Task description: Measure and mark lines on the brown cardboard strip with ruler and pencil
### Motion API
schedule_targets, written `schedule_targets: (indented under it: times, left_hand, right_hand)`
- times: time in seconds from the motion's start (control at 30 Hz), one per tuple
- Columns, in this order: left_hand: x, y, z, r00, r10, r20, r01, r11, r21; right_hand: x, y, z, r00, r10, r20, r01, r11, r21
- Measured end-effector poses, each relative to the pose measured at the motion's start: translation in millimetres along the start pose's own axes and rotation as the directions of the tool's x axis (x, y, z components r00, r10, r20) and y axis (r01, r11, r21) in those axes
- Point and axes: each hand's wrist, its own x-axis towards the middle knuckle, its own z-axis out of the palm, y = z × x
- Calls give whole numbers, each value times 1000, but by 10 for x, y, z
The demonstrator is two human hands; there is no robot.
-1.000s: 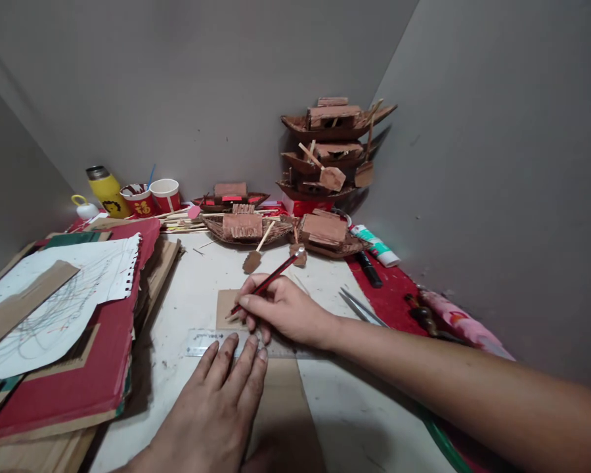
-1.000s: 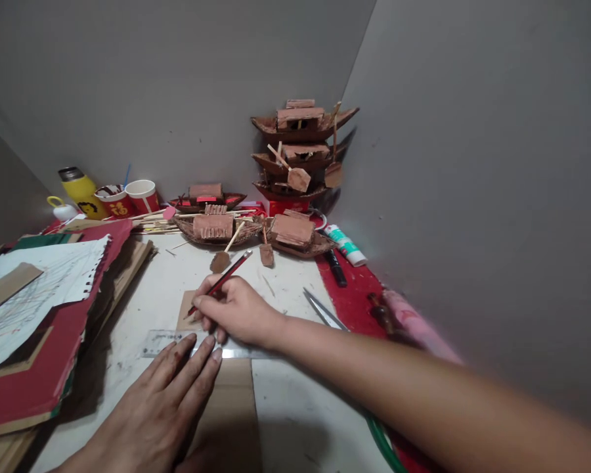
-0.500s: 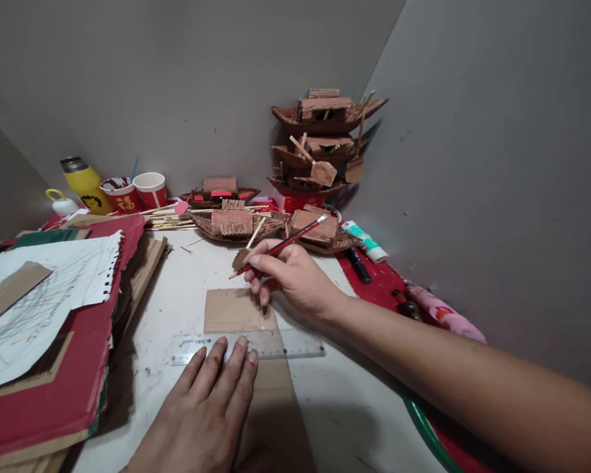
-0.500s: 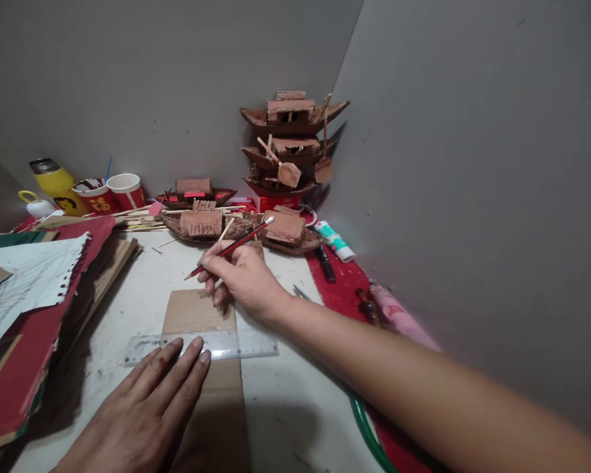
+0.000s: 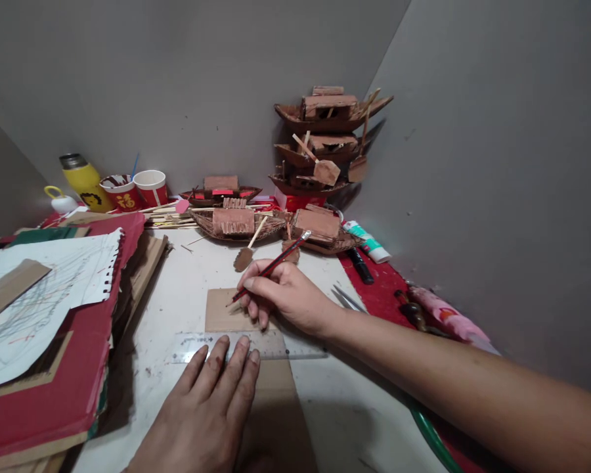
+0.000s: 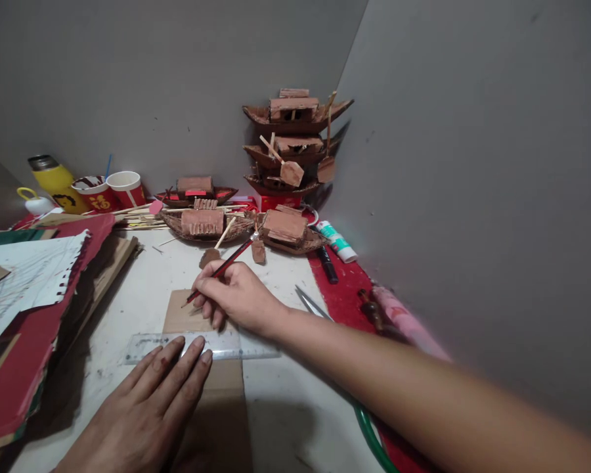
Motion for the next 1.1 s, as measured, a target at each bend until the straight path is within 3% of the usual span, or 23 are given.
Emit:
schedule_targets:
  times: [0.3,0.5,0.83,1.1]
  left_hand:
    - [14,-3,-11,995,-26,94,34,996,-82]
    - [28,9,-25,992,-7,126,11,999,-33]
    - [79,-7,-102,976,-30,218,60,990,-131]
    - [135,-7,-186,942,-47,333,116,975,-191]
  right_hand:
    - [-71,-9,90,997,74,25,-71,992,-101]
    - [-73,-7,108,993,110,33,-103,982,-158]
    - [-78,56,184,977,-100,190,151,948,-279]
    - [-31,57,218,964,-104,246,190,914,-359]
